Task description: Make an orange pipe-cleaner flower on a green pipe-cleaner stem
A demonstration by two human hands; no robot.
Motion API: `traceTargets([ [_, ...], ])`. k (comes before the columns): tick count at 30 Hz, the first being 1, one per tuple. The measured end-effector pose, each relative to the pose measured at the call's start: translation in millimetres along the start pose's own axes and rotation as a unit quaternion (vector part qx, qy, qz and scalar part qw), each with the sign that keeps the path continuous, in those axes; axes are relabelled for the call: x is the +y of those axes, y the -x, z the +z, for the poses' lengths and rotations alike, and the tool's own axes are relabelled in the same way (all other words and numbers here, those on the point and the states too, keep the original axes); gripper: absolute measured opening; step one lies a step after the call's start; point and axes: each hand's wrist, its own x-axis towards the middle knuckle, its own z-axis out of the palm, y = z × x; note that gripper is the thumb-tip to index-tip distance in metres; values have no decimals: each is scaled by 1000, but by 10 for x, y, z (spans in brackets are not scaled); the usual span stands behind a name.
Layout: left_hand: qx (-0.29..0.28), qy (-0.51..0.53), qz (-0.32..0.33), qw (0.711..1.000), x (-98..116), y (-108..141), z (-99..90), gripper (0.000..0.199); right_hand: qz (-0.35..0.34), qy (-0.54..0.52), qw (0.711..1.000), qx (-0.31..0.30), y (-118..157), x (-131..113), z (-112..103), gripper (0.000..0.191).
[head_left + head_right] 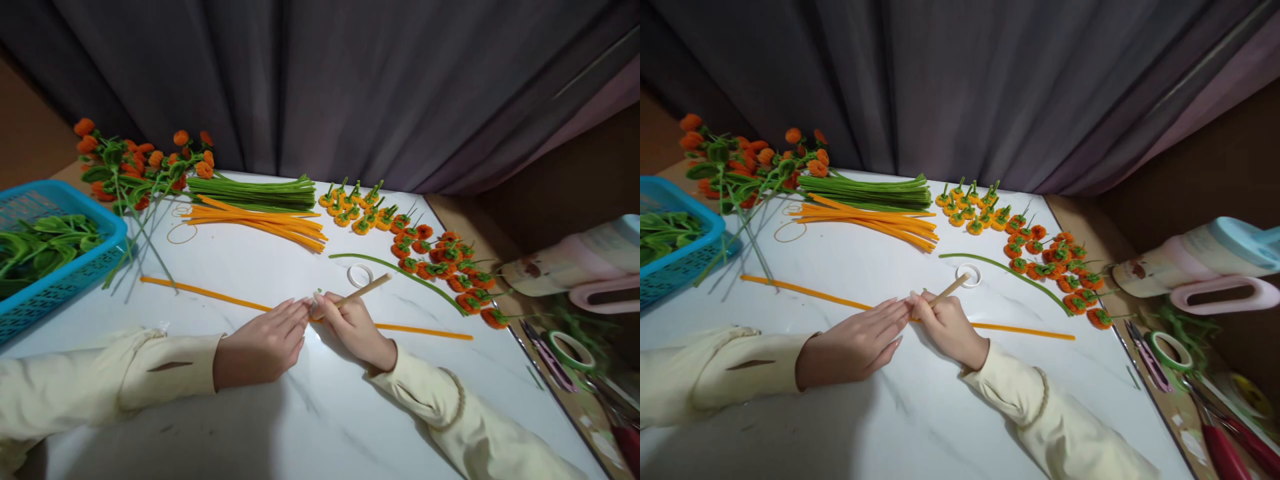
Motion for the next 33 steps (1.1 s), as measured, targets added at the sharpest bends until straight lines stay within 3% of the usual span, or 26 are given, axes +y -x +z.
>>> traceTargets([
  [4, 1, 9, -7, 1000, 0, -2, 6, 35, 21, -21, 999, 21, -7, 19, 9, 46],
  [16, -29, 18, -5, 999, 2, 29, 53, 35, -73, 87, 991, -73, 36, -72, 13, 38],
  [20, -36, 8, 2, 999, -4, 48, -3, 33, -41, 51, 995, -75, 6, -62, -5, 43],
  [22, -47, -17, -24, 998, -10, 63, -95, 39, -3, -6, 998, -59, -15, -16, -21, 47],
  [24, -70, -56, -65, 994, -23, 76, -214, 46, 44, -67, 996, -49, -32, 34, -37, 50],
  [27, -147, -90, -83, 981, -80, 81, -385, 39, 104, -148, 982, -50, -49, 71, -51, 49],
  [33, -300, -27, -75, 951, -326, 45, -601, 21, 171, -195, 965, -37, -57, -19, -103, 50],
])
